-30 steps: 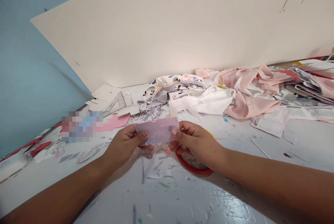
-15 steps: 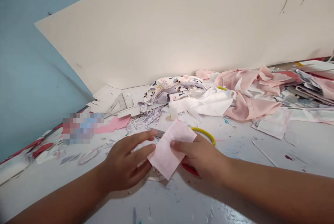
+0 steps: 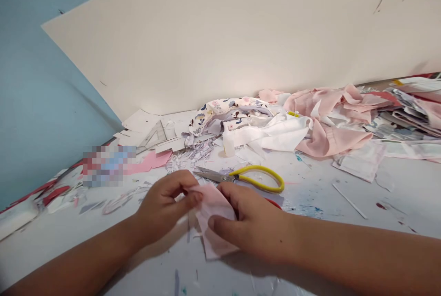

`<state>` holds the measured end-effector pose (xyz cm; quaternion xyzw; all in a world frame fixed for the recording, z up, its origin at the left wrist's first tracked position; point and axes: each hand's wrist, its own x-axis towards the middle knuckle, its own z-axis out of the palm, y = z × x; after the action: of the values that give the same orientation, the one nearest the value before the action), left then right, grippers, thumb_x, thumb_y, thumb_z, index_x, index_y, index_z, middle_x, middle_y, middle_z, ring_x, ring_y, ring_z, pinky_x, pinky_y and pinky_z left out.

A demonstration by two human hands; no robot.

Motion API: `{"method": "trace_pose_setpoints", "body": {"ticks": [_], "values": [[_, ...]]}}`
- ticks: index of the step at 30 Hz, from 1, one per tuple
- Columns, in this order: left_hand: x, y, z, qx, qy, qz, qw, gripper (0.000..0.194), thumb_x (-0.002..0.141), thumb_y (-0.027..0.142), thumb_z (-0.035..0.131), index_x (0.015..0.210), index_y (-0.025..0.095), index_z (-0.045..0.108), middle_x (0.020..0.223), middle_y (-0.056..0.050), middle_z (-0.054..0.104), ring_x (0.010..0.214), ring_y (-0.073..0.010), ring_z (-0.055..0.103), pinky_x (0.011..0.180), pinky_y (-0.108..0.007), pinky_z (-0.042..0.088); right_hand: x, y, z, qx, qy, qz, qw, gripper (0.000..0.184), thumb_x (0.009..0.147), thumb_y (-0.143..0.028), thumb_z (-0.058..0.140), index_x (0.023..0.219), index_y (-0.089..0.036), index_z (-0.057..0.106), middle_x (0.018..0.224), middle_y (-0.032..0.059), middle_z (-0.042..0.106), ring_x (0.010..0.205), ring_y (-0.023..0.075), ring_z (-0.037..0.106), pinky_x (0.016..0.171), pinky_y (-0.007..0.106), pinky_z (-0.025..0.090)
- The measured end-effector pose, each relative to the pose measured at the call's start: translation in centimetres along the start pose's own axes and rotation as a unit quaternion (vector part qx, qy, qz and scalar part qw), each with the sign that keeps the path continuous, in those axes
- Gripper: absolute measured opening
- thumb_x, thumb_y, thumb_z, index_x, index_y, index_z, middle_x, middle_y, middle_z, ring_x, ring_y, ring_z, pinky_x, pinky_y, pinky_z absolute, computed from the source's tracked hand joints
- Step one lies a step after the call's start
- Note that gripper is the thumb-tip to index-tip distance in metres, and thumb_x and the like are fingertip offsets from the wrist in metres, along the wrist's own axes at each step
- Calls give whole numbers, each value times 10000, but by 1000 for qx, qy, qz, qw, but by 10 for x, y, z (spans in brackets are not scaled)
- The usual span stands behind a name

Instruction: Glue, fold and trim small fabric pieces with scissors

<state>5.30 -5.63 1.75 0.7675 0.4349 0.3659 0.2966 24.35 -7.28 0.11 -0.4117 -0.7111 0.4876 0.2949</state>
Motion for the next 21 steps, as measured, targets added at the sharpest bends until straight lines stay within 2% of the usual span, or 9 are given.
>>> {"method": "trace_pose_setpoints", "body": {"ticks": [2,5,6,8,9,11,14,17,21], "values": [[7,-9,-8,-90,74,-92,989,120,743,315,592,722,200,563,621,40,519,563,-73,466,530,-190,402,0,1,-4,-2,7,-27,1000,169,786,-301,476,911,-194,514,808,38,606,688,172,565,565,271,440],[17,-24,-16,-204,126,-153,959,131,727,303,605,788,205,542,694,40,528,599,-76,487,528,-195,421,5,-1,-20,-120,49,-57,990,107,815,-274,419,818,-205,501,704,12,586,592,141,534,519,244,412],[20,-27,-17,-230,126,-169,950,130,718,286,611,781,200,535,704,40,526,600,-76,494,517,-193,419,9,-1,-28,-200,67,-57,976,104,800,-264,437,764,-208,516,661,5,582,564,139,522,505,242,391],[23,-32,-16,-265,121,-197,936,124,700,238,617,758,187,520,726,37,531,598,-69,502,532,-197,435,20,1,-46,-362,125,-73,921,116,770,-251,453,729,-208,552,728,24,608,647,171,544,543,262,382],[23,-33,-14,-275,119,-208,931,122,689,211,617,747,182,513,729,37,529,589,-63,499,542,-201,443,26,4,-55,-418,157,-49,893,145,772,-255,439,723,-212,569,753,31,617,679,187,552,534,265,369],[22,-34,-10,-287,111,-223,925,129,668,163,611,745,177,508,745,33,531,579,-57,495,558,-211,454,39,15,-72,-469,156,21,869,223,791,-299,413,740,-224,617,777,39,629,695,203,561,532,271,373],[20,-34,-5,-297,97,-234,921,160,650,132,603,781,173,521,795,12,545,598,-62,501,561,-218,456,52,34,-88,-472,136,33,871,285,799,-328,412,669,-220,641,779,50,628,734,213,571,566,278,391],[20,-35,-3,-298,93,-229,922,167,660,138,596,810,174,531,821,-1,550,625,-70,500,571,-224,463,57,47,-95,-468,139,36,872,277,789,-359,427,740,-222,662,834,64,625,790,232,575,610,296,405],[21,-36,-3,-297,99,-230,921,173,656,130,591,813,177,536,829,-3,553,641,-72,499,569,-214,465,59,52,-97,-449,139,32,882,260,764,-376,461,805,-227,670,859,61,622,808,230,574,642,300,413]]}}
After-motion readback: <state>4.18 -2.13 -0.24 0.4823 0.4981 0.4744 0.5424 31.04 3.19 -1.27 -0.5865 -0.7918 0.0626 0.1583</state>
